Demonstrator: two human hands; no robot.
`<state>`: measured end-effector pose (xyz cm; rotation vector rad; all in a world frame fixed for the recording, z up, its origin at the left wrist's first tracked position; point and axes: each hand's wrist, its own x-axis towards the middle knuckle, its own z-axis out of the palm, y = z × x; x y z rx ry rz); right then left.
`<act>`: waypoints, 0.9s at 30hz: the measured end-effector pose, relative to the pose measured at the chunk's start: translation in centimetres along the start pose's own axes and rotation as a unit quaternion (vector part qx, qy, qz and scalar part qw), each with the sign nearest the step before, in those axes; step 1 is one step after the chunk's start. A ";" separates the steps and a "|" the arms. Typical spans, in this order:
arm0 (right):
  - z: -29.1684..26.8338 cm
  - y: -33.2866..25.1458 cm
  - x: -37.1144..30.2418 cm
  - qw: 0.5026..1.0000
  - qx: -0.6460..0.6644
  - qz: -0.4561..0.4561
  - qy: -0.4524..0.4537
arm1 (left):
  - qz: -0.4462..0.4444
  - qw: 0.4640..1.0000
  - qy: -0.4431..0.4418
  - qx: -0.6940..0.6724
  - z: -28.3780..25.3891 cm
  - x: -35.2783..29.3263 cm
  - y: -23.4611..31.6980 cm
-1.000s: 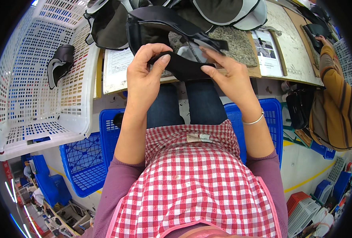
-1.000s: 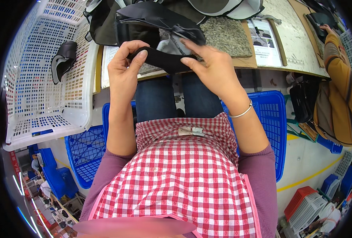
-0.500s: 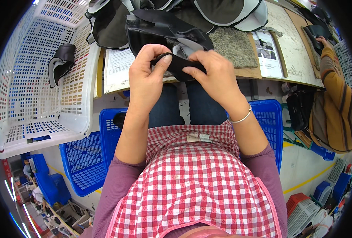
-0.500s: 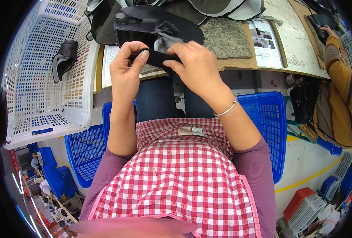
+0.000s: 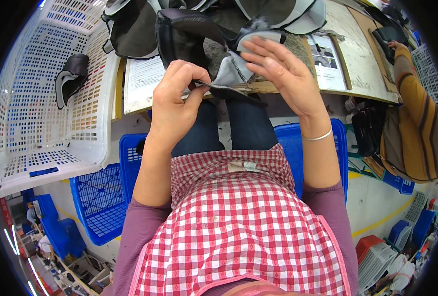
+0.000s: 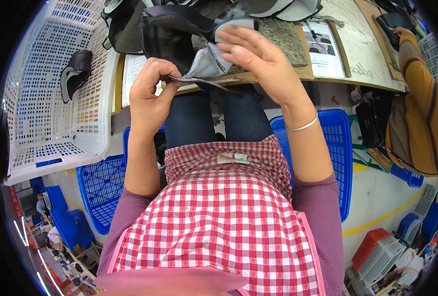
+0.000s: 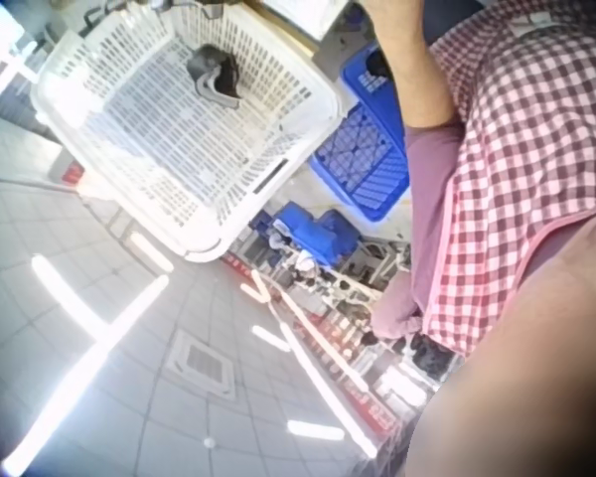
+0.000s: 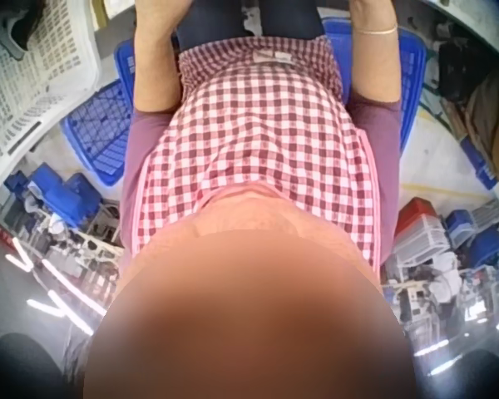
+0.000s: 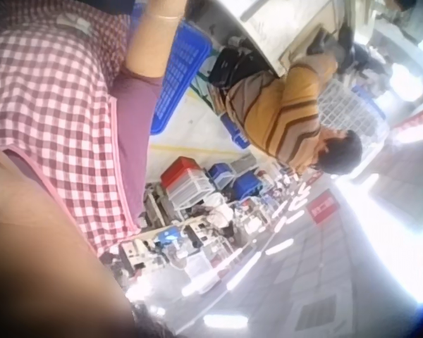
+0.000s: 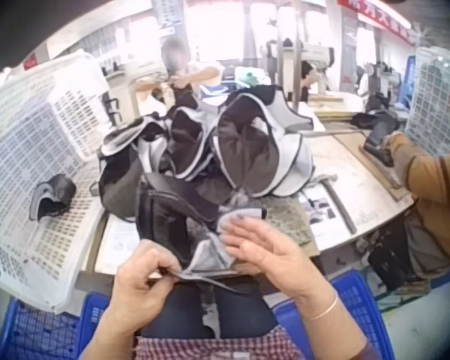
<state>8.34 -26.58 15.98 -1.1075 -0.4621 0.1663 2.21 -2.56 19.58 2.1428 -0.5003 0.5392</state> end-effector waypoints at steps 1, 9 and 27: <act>0.1 -0.2 0.1 0.995 -0.020 -0.045 -0.086 | 0.015 1.000 -0.005 0.005 0.0 0.0 0.4; 1.6 1.2 0.5 0.841 -0.504 -0.148 -0.131 | 0.072 0.995 -0.014 0.070 0.0 -0.8 0.8; 3.6 3.5 -2.1 0.681 -0.638 -0.345 -0.100 | 0.157 0.975 0.035 0.154 -0.6 -5.7 -4.3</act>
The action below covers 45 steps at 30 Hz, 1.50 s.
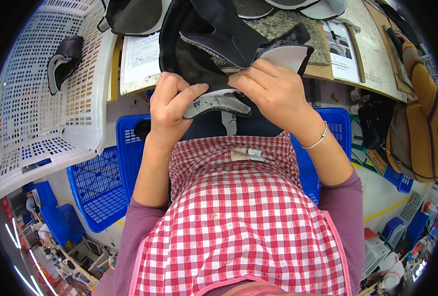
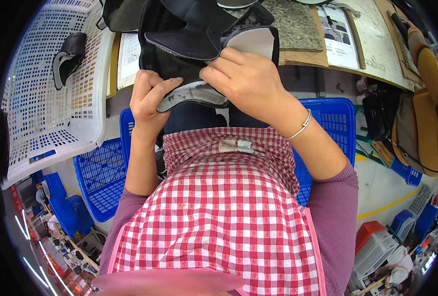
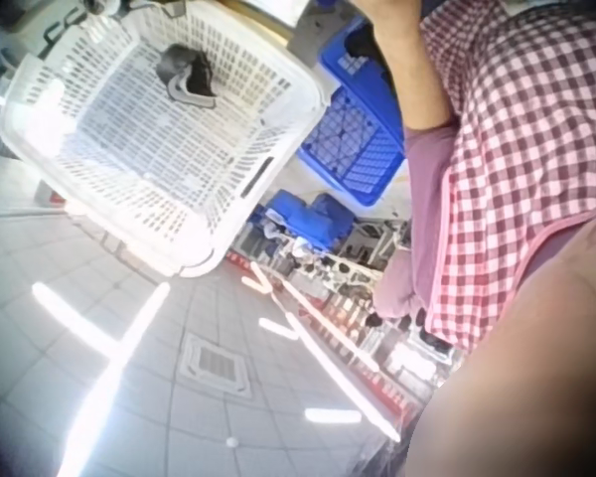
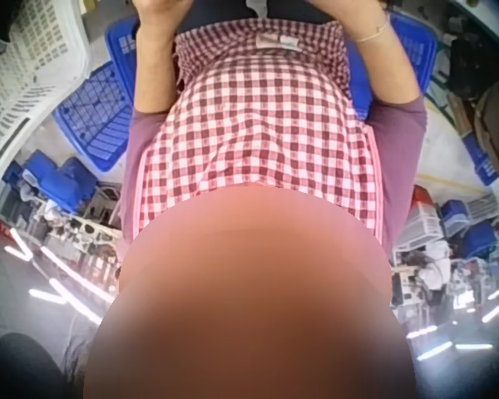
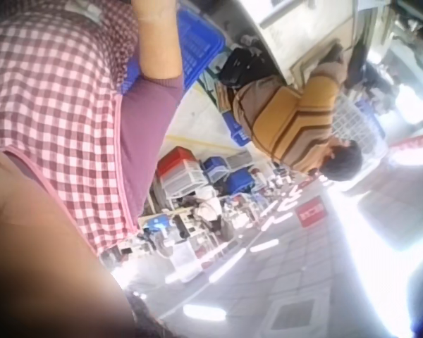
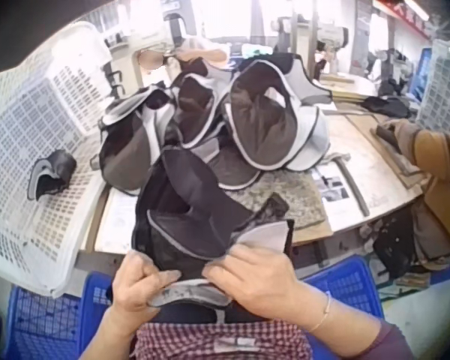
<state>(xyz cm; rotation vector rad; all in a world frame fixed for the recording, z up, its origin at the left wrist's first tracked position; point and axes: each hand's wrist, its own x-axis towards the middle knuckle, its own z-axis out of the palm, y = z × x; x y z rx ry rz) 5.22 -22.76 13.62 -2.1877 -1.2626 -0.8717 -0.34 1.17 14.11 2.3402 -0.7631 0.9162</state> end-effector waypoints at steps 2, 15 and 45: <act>0.2 -0.3 0.0 1.000 -0.013 -0.002 0.008 | 0.022 1.000 0.017 -0.005 -0.1 -0.5 -0.2; -1.9 -0.1 0.1 0.984 0.163 0.074 -0.018 | 0.046 0.997 0.054 -0.020 -0.3 -1.2 -0.8; -1.6 -0.8 0.7 0.999 0.042 0.034 -0.005 | 0.014 0.996 0.068 -0.059 0.7 -0.5 -0.4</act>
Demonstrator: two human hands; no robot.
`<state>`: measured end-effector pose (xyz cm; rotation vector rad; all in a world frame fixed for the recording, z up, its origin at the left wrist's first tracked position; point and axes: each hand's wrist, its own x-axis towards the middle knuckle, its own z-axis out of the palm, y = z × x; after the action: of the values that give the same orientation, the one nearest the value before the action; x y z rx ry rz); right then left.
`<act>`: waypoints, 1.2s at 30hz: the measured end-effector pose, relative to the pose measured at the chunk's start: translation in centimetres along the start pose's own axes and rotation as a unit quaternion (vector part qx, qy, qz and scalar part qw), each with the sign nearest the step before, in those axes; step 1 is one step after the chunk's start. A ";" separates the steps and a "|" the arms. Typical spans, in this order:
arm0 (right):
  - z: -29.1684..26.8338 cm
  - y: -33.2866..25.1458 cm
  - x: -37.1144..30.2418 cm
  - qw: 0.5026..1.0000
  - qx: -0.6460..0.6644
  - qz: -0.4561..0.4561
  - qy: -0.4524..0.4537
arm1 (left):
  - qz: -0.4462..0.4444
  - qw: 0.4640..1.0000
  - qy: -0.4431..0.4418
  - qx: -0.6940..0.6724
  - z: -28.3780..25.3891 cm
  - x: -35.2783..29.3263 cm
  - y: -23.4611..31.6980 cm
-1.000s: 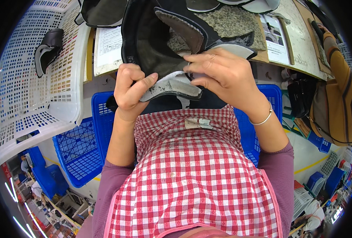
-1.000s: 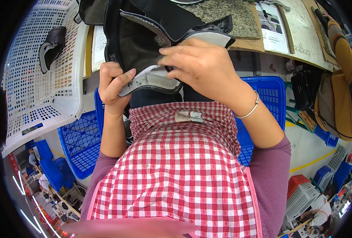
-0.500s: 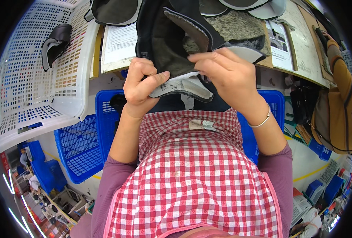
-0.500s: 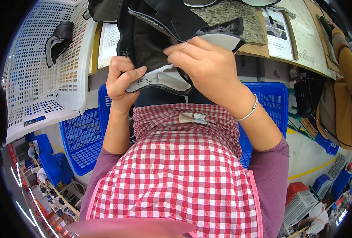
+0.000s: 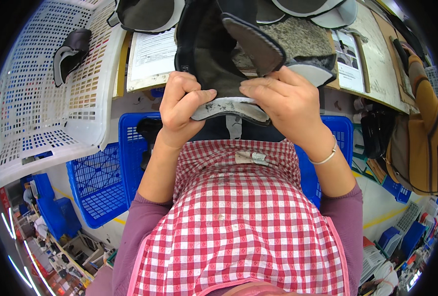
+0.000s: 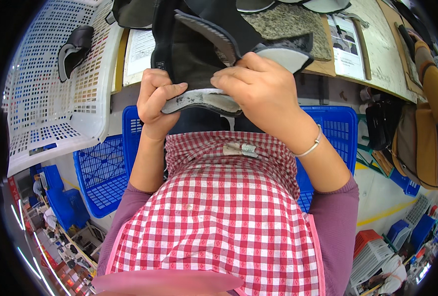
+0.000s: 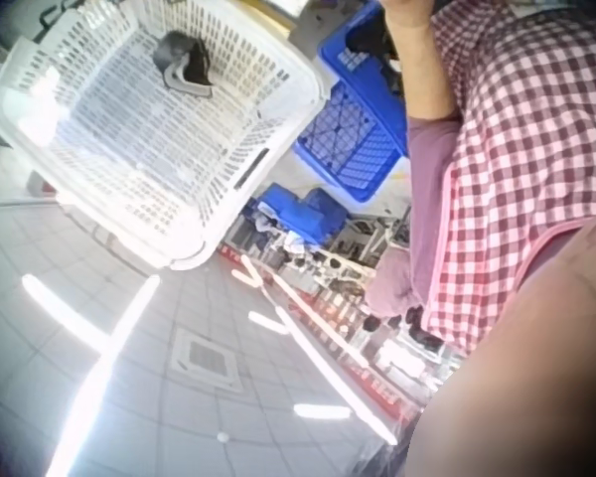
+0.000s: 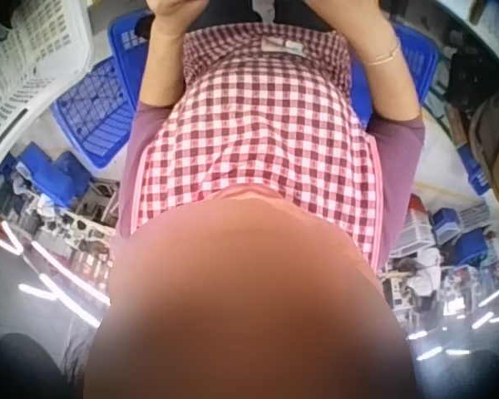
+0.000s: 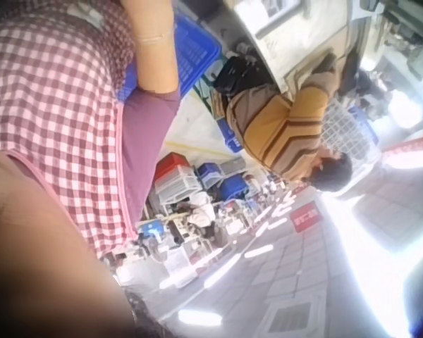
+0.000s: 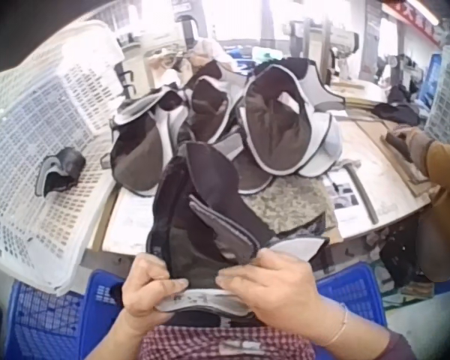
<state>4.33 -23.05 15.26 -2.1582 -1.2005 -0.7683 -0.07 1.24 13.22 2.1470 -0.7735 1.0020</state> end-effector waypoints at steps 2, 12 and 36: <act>-0.6 -0.3 0.2 0.998 0.049 0.028 -0.020 | -0.001 1.000 0.011 -0.026 0.1 -0.1 -0.1; 0.5 -2.1 2.2 0.980 0.189 0.059 -0.029 | -0.037 0.991 0.036 -0.126 0.4 1.3 -0.4; 4.4 -1.7 4.6 0.978 0.194 0.074 0.005 | -0.271 0.945 0.042 -0.177 -0.8 -1.1 0.3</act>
<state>5.85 -16.65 15.76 -1.8903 -1.0680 -0.4382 -1.24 1.87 12.85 1.8354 -0.2613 0.6029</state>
